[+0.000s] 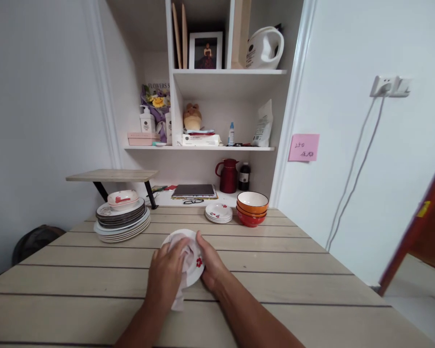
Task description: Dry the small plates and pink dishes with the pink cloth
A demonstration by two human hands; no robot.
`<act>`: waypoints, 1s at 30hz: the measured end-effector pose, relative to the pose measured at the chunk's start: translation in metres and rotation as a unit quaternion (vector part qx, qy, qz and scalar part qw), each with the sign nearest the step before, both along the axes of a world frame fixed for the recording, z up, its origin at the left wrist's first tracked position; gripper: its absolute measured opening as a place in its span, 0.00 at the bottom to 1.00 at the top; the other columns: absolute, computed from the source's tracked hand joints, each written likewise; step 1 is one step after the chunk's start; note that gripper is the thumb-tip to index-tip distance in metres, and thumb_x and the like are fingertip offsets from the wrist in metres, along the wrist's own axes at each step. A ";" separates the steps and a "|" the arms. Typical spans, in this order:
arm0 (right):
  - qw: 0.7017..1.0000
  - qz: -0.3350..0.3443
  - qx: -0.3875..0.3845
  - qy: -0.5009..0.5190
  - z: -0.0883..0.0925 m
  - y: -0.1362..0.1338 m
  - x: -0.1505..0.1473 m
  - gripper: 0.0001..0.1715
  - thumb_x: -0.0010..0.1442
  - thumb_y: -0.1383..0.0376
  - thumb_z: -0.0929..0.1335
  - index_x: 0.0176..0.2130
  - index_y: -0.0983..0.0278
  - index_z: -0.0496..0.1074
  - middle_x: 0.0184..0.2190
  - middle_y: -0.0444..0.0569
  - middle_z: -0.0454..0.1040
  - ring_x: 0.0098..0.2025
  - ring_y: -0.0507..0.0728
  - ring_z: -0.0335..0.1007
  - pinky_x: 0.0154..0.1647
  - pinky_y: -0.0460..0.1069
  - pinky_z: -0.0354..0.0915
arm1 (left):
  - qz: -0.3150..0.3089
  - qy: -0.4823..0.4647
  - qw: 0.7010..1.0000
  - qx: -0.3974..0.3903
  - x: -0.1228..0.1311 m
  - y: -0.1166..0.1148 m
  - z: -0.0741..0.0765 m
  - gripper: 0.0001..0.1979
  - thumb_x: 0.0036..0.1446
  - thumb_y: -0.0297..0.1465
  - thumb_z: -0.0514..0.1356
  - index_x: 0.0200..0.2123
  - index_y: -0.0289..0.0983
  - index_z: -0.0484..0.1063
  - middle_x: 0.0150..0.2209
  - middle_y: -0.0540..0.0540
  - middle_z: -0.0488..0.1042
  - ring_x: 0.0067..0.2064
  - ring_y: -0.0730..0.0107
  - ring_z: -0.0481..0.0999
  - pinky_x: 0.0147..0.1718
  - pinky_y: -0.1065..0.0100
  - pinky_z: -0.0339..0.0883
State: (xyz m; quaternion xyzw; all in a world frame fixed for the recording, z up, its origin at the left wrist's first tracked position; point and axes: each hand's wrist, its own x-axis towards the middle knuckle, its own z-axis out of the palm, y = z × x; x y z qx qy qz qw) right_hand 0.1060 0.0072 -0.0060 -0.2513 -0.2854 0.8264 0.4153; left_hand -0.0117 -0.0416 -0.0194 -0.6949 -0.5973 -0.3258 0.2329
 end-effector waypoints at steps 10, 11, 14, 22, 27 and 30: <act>0.995 -0.086 0.002 0.054 0.003 0.017 0.019 0.32 0.64 0.47 0.61 0.53 0.69 0.71 0.43 0.57 0.81 0.46 0.62 0.77 0.54 0.58 0.66 | -0.037 -0.016 0.998 -0.042 0.008 -0.005 -0.013 0.17 0.61 0.25 0.54 0.51 0.40 0.73 0.44 0.42 0.77 0.43 0.61 0.76 0.42 0.62 0.70; 0.996 -0.070 0.002 0.060 0.004 0.015 0.019 0.33 0.64 0.46 0.60 0.53 0.70 0.71 0.43 0.58 0.80 0.46 0.62 0.77 0.54 0.58 0.66 | -0.070 -0.001 0.997 -0.022 0.011 -0.004 -0.017 0.17 0.61 0.24 0.54 0.51 0.40 0.73 0.44 0.42 0.77 0.44 0.62 0.76 0.42 0.63 0.71; 0.999 0.005 -0.001 0.042 0.005 0.008 0.014 0.36 0.63 0.44 0.61 0.50 0.73 0.72 0.41 0.60 0.81 0.45 0.63 0.77 0.53 0.57 0.66 | -0.124 0.027 0.992 0.019 0.014 -0.002 -0.020 0.18 0.60 0.23 0.54 0.52 0.40 0.72 0.45 0.43 0.77 0.45 0.62 0.75 0.43 0.63 0.71; 0.999 -0.035 0.002 -0.012 0.000 0.003 0.001 0.28 0.61 0.49 0.66 0.45 0.71 0.74 0.35 0.56 0.82 0.39 0.60 0.79 0.51 0.55 0.67 | 0.049 -0.071 0.996 -0.037 -0.011 0.001 0.007 0.17 0.63 0.28 0.52 0.53 0.43 0.72 0.45 0.43 0.78 0.45 0.58 0.73 0.43 0.58 0.65; 0.996 -0.084 -0.013 0.009 0.001 0.013 0.012 0.28 0.63 0.49 0.63 0.48 0.68 0.73 0.37 0.55 0.82 0.43 0.62 0.78 0.52 0.58 0.67 | 0.013 -0.088 0.992 -0.090 -0.007 -0.003 0.005 0.18 0.61 0.25 0.53 0.52 0.41 0.73 0.44 0.43 0.77 0.43 0.62 0.74 0.43 0.62 0.67; 0.994 -0.102 -0.011 0.028 0.002 0.017 0.018 0.29 0.63 0.48 0.62 0.49 0.67 0.73 0.39 0.56 0.81 0.45 0.63 0.77 0.52 0.59 0.67 | -0.045 -0.087 0.992 -0.084 -0.001 -0.003 -0.004 0.18 0.61 0.25 0.53 0.52 0.41 0.72 0.46 0.43 0.76 0.44 0.64 0.75 0.44 0.63 0.69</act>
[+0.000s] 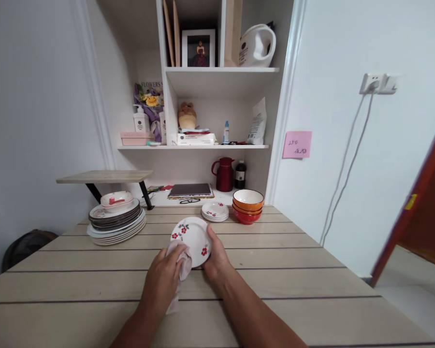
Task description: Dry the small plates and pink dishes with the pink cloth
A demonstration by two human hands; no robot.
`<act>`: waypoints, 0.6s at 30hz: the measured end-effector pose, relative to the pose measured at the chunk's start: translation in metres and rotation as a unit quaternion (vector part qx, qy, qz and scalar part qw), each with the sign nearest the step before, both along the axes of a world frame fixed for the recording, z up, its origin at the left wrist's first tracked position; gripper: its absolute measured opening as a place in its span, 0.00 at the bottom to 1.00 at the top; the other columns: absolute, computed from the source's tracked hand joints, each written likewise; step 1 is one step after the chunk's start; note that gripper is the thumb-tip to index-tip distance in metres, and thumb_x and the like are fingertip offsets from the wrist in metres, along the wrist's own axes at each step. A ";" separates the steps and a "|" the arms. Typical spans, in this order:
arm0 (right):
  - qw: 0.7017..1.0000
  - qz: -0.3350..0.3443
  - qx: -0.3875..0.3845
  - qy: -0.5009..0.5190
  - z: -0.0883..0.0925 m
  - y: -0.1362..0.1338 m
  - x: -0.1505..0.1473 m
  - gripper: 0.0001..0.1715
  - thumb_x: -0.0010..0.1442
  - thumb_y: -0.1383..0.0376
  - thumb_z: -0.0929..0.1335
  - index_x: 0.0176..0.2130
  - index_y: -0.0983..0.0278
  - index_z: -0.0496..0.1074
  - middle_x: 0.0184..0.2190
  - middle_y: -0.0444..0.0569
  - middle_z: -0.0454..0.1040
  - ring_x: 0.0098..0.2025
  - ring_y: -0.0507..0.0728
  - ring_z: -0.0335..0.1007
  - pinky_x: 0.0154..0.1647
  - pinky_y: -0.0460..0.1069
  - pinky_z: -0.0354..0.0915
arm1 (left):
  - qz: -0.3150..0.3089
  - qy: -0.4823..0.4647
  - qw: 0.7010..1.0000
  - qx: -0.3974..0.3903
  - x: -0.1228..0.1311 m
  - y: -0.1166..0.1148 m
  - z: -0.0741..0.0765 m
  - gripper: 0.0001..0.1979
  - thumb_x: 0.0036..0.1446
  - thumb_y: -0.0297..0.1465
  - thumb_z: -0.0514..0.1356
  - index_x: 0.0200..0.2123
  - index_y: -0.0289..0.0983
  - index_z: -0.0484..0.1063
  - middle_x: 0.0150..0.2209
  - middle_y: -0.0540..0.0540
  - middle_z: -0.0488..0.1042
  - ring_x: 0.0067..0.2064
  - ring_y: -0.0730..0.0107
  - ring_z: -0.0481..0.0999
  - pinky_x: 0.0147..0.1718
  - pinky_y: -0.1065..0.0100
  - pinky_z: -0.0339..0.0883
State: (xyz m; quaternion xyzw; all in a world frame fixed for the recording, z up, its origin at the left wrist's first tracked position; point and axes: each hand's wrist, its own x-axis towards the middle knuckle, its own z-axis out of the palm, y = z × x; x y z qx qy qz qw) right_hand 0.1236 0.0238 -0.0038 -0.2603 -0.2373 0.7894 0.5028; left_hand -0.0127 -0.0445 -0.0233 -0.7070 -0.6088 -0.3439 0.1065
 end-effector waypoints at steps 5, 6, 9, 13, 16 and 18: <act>0.999 0.022 0.026 0.033 0.003 -0.002 0.001 0.31 0.64 0.48 0.62 0.52 0.70 0.72 0.41 0.58 0.81 0.46 0.63 0.77 0.53 0.58 0.67 | -0.070 0.058 0.995 0.040 0.008 0.000 -0.009 0.19 0.60 0.23 0.53 0.52 0.41 0.71 0.47 0.43 0.77 0.48 0.62 0.75 0.47 0.62 0.71; 0.998 0.035 0.026 0.036 0.004 -0.003 0.000 0.32 0.64 0.48 0.62 0.52 0.70 0.71 0.42 0.58 0.81 0.47 0.63 0.77 0.54 0.58 0.66 | -0.075 0.070 0.994 0.044 0.010 0.000 -0.009 0.19 0.60 0.22 0.53 0.52 0.41 0.71 0.46 0.43 0.77 0.47 0.62 0.75 0.46 0.62 0.72; 0.995 0.088 0.016 0.039 0.004 -0.007 -0.003 0.36 0.63 0.46 0.61 0.52 0.73 0.71 0.41 0.60 0.80 0.46 0.63 0.77 0.55 0.57 0.66 | -0.089 0.092 0.990 0.061 0.012 -0.002 -0.010 0.20 0.60 0.22 0.54 0.54 0.41 0.71 0.46 0.43 0.77 0.46 0.62 0.75 0.45 0.61 0.73; 0.990 0.133 0.025 0.027 0.002 -0.011 -0.006 0.37 0.63 0.45 0.60 0.50 0.74 0.72 0.40 0.60 0.80 0.46 0.62 0.77 0.55 0.56 0.65 | -0.101 0.093 0.986 0.097 0.012 0.000 -0.012 0.20 0.60 0.22 0.53 0.54 0.41 0.70 0.47 0.43 0.78 0.48 0.61 0.75 0.46 0.61 0.73; 0.989 0.144 0.028 -0.004 0.000 -0.015 -0.009 0.37 0.62 0.44 0.62 0.48 0.74 0.73 0.38 0.60 0.81 0.45 0.62 0.77 0.54 0.56 0.66 | -0.096 0.077 0.985 0.124 0.008 0.001 -0.011 0.19 0.61 0.23 0.54 0.53 0.41 0.72 0.45 0.43 0.79 0.48 0.61 0.75 0.46 0.60 0.72; 0.988 0.148 0.034 -0.019 0.000 -0.018 -0.011 0.36 0.62 0.44 0.63 0.47 0.73 0.73 0.38 0.59 0.81 0.45 0.62 0.77 0.54 0.55 0.66 | -0.088 0.066 0.984 0.139 0.006 0.001 -0.008 0.17 0.61 0.25 0.54 0.52 0.41 0.72 0.45 0.43 0.79 0.49 0.61 0.75 0.48 0.59 0.71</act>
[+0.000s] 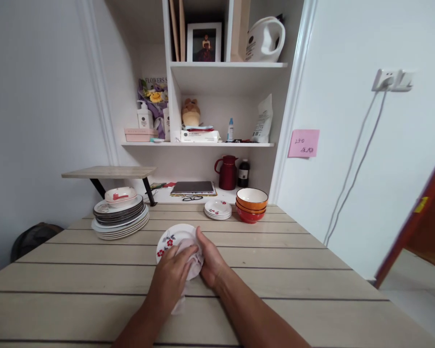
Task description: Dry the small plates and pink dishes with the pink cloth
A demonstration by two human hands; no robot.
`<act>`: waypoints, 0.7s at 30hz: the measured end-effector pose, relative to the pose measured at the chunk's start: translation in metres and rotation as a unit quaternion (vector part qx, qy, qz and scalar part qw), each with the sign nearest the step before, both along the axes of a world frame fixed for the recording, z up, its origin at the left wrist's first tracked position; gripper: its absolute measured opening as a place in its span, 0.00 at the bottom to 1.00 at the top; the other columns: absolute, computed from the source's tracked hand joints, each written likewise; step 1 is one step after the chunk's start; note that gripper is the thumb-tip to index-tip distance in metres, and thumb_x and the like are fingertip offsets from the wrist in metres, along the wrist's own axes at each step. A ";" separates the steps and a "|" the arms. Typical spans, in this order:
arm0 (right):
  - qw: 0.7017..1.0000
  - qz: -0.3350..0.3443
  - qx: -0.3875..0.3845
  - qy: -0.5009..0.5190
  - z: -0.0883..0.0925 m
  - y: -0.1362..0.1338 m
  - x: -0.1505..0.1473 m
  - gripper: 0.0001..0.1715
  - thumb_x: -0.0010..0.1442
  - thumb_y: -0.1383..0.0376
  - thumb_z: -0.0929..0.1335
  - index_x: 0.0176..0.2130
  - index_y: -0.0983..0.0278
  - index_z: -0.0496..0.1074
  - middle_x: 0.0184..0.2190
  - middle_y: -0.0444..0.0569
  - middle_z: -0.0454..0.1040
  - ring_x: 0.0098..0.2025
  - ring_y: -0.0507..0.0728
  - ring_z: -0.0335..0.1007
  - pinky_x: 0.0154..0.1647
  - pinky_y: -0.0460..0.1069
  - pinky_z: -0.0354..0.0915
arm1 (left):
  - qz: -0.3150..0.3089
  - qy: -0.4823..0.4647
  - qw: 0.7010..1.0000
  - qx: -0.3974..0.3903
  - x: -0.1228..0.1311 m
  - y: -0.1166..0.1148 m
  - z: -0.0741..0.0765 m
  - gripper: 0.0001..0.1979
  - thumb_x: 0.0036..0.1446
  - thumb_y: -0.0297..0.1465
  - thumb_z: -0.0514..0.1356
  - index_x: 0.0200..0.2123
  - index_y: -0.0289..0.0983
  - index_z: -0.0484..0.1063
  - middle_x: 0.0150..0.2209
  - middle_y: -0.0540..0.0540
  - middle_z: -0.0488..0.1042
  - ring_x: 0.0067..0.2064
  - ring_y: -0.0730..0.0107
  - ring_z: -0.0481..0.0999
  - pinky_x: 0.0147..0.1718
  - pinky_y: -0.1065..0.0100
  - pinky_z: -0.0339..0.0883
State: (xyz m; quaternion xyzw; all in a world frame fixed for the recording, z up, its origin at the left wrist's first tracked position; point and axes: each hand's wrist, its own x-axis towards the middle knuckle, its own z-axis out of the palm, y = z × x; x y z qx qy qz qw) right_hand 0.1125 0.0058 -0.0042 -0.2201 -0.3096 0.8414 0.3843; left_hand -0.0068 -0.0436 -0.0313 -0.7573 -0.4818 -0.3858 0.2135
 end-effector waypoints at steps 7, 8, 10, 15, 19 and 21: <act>1.000 -0.005 0.000 -0.008 -0.001 -0.003 -0.007 0.33 0.61 0.43 0.63 0.42 0.70 0.74 0.34 0.55 0.81 0.41 0.60 0.78 0.51 0.55 0.67 | 0.084 -0.036 0.995 -0.028 -0.007 -0.003 0.017 0.15 0.64 0.28 0.53 0.51 0.42 0.73 0.46 0.44 0.79 0.44 0.61 0.75 0.43 0.59 0.68; 1.000 -0.010 0.001 -0.010 -0.001 -0.003 -0.008 0.33 0.61 0.43 0.63 0.41 0.70 0.75 0.34 0.54 0.81 0.41 0.61 0.78 0.51 0.55 0.67 | 0.104 -0.045 0.993 -0.033 -0.008 -0.003 0.018 0.16 0.64 0.28 0.53 0.51 0.43 0.74 0.47 0.44 0.79 0.45 0.61 0.75 0.43 0.59 0.67; 1.000 -0.020 0.005 -0.015 -0.002 -0.003 -0.008 0.32 0.61 0.43 0.63 0.41 0.69 0.75 0.34 0.54 0.81 0.41 0.61 0.78 0.52 0.55 0.67 | 0.146 -0.069 0.986 -0.046 -0.011 -0.002 0.020 0.16 0.64 0.29 0.53 0.50 0.43 0.74 0.46 0.44 0.79 0.44 0.59 0.74 0.43 0.58 0.66; 0.999 -0.020 0.012 -0.025 -0.001 -0.004 -0.008 0.34 0.61 0.42 0.62 0.44 0.69 0.74 0.36 0.55 0.81 0.43 0.61 0.78 0.53 0.55 0.66 | 0.173 -0.118 0.976 -0.060 -0.014 0.000 0.019 0.16 0.64 0.30 0.52 0.50 0.40 0.74 0.44 0.42 0.79 0.44 0.57 0.74 0.44 0.56 0.67; 0.999 -0.042 -0.007 -0.033 0.000 -0.003 -0.009 0.35 0.61 0.41 0.62 0.43 0.70 0.75 0.35 0.55 0.81 0.41 0.60 0.78 0.52 0.55 0.67 | 0.059 -0.115 0.991 -0.039 -0.008 0.001 0.016 0.16 0.64 0.29 0.52 0.52 0.41 0.72 0.48 0.43 0.77 0.49 0.61 0.73 0.49 0.58 0.68; 0.998 -0.039 -0.019 -0.034 0.001 -0.003 -0.008 0.37 0.61 0.40 0.61 0.42 0.70 0.74 0.35 0.56 0.81 0.41 0.60 0.78 0.52 0.54 0.66 | -0.004 -0.095 0.994 -0.043 -0.004 0.001 0.014 0.17 0.64 0.28 0.52 0.53 0.43 0.72 0.47 0.44 0.77 0.49 0.62 0.73 0.49 0.59 0.69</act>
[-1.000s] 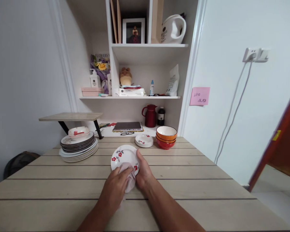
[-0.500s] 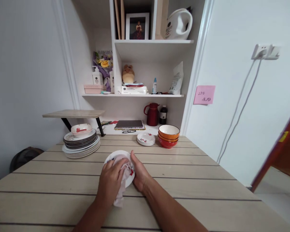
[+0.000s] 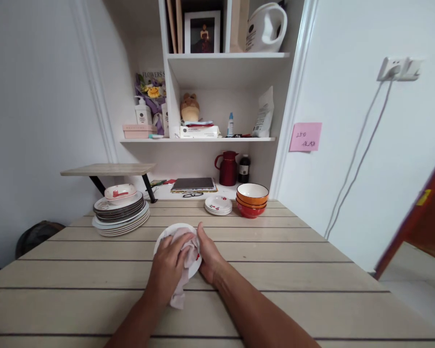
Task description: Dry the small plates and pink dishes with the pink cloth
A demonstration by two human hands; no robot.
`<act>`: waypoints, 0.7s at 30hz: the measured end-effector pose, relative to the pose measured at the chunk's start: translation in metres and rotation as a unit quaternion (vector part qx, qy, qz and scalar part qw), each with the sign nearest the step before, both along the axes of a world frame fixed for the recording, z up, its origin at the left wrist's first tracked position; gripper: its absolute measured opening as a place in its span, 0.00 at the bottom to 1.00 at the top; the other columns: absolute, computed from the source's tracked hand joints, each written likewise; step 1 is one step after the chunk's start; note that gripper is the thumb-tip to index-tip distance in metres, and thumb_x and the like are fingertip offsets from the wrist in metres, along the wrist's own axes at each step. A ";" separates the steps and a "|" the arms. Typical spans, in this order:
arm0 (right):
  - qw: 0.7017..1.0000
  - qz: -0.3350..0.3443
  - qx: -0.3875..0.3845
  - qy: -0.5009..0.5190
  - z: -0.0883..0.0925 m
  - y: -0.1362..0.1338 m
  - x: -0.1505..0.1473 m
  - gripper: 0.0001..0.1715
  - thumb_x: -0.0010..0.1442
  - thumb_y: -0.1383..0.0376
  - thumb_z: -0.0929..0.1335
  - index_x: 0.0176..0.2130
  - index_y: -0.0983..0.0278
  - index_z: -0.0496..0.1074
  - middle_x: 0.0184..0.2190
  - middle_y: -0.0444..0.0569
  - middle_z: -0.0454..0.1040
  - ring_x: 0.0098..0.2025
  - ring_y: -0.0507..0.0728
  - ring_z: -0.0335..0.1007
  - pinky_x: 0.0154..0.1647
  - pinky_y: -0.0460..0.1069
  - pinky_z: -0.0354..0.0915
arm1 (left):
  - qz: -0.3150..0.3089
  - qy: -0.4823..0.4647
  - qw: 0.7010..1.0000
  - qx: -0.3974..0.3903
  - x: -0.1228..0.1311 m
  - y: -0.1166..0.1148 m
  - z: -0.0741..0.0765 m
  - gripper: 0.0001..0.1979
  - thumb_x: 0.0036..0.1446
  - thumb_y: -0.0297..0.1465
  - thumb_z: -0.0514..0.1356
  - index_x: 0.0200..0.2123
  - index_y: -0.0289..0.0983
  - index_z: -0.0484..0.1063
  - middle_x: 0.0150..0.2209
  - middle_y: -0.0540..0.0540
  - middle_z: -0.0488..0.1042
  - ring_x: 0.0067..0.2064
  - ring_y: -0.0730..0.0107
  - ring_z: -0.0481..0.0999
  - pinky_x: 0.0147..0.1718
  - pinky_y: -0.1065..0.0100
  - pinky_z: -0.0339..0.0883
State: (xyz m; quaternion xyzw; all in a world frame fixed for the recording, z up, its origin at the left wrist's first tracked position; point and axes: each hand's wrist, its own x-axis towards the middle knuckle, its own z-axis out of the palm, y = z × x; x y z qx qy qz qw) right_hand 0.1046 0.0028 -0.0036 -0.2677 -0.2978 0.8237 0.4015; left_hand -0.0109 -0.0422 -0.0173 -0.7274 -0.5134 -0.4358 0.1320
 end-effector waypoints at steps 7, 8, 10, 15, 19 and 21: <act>1.000 0.015 -0.026 0.002 -0.001 0.006 0.006 0.44 0.58 0.36 0.59 0.42 0.73 0.74 0.35 0.60 0.80 0.43 0.63 0.78 0.52 0.55 0.67 | -0.099 0.014 0.993 -0.059 0.006 -0.001 -0.002 0.18 0.61 0.25 0.54 0.53 0.42 0.72 0.45 0.43 0.76 0.47 0.63 0.74 0.47 0.60 0.71; 1.000 0.008 -0.029 0.000 -0.002 0.008 0.007 0.44 0.58 0.36 0.59 0.42 0.73 0.74 0.35 0.61 0.80 0.43 0.63 0.78 0.51 0.55 0.67 | -0.102 0.017 0.992 -0.070 0.006 -0.001 -0.002 0.18 0.60 0.24 0.54 0.51 0.43 0.73 0.45 0.43 0.76 0.46 0.63 0.74 0.47 0.59 0.71; 1.000 -0.008 -0.028 -0.003 -0.003 0.013 0.009 0.45 0.58 0.36 0.59 0.43 0.74 0.74 0.35 0.61 0.80 0.42 0.63 0.78 0.51 0.56 0.68 | -0.104 0.024 0.990 -0.093 0.007 -0.003 -0.001 0.18 0.59 0.23 0.55 0.50 0.43 0.74 0.44 0.44 0.76 0.46 0.62 0.74 0.47 0.59 0.71; 0.999 -0.025 0.028 0.039 -0.003 0.021 0.017 0.35 0.60 0.44 0.64 0.46 0.73 0.73 0.37 0.60 0.81 0.41 0.62 0.78 0.50 0.55 0.68 | -0.100 0.029 0.986 -0.133 0.008 -0.006 0.002 0.19 0.58 0.22 0.55 0.47 0.46 0.76 0.43 0.45 0.76 0.43 0.65 0.74 0.43 0.63 0.71; 0.991 -0.065 0.109 0.038 -0.004 0.022 0.023 0.19 0.57 0.60 0.72 0.45 0.70 0.73 0.37 0.56 0.81 0.38 0.60 0.79 0.45 0.53 0.70 | -0.061 0.041 0.985 -0.154 0.003 -0.009 0.002 0.19 0.57 0.22 0.55 0.46 0.48 0.76 0.41 0.47 0.76 0.41 0.65 0.75 0.41 0.65 0.70; 0.989 -0.082 0.118 0.022 -0.005 0.023 0.024 0.18 0.56 0.62 0.73 0.44 0.69 0.73 0.36 0.54 0.81 0.36 0.60 0.79 0.42 0.53 0.71 | -0.031 0.036 0.985 -0.165 0.000 -0.009 0.002 0.18 0.57 0.22 0.56 0.45 0.48 0.76 0.41 0.47 0.76 0.41 0.65 0.75 0.41 0.65 0.69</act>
